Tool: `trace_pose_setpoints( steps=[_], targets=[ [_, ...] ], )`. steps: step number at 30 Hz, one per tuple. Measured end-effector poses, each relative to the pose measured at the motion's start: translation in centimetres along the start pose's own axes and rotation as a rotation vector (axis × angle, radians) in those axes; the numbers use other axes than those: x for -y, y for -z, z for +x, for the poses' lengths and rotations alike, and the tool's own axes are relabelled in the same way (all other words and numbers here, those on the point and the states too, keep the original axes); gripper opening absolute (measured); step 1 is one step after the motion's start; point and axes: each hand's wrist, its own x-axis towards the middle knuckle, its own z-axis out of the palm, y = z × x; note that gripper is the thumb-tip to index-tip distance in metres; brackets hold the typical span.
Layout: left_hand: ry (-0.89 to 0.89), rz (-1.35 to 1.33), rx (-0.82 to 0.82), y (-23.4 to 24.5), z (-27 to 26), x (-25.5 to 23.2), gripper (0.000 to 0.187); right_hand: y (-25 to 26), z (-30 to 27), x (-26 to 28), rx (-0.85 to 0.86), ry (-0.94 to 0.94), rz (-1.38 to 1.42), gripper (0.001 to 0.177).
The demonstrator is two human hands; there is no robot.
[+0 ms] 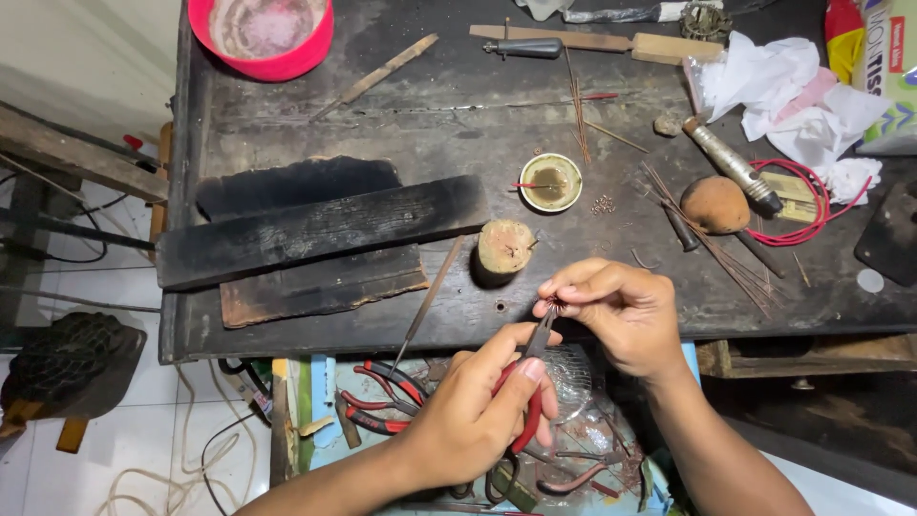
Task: A person uses pliers and a fine metal tool to file and adjust a small decorative jewelry component on a workshop bench.
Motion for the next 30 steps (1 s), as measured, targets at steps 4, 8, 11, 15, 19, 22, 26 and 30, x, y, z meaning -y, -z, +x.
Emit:
trace_pose_setpoints(
  steps=[4, 8, 11, 15, 19, 22, 26, 30],
  targets=[
    [-0.019, 0.023, -0.019, 0.0, 0.0, 0.3, 0.033, 0.0, 0.0, -0.1, -0.008, -0.027, 0.017, 0.005],
    [-0.043, 0.047, -0.035, -0.3, 0.0, 0.3, 0.033, 0.0, 0.1, -0.1, -0.007, -0.036, 0.002, 0.005],
    [-0.032, 0.013, -0.034, -0.4, 0.0, 0.3, 0.032, 0.0, 0.1, -0.1, -0.001, -0.04, -0.012, 0.006],
    [-0.058, 0.077, -0.053, -0.3, 0.2, 0.3, 0.033, -0.2, 0.2, 0.1, -0.032, -0.082, -0.001, 0.007],
    [-0.053, 0.296, 0.029, 1.3, -0.2, -1.0, 0.027, 0.5, 0.2, -0.1, -0.064, -0.057, -0.014, 0.008],
    [-0.015, 0.574, 0.184, 3.1, -2.3, -2.2, 0.036, 1.4, 0.1, -1.1, -0.146, -0.038, -0.045, 0.024],
    [-0.027, 0.822, 0.211, 2.8, -6.5, 3.8, 0.032, 2.1, 0.6, -1.5, -0.159, 0.028, -0.057, 0.016],
    [0.398, 1.104, 0.357, 2.6, -9.5, 8.6, 0.04, 2.1, 0.7, -1.4, -0.173, 0.013, -0.051, 0.025]
  ],
)
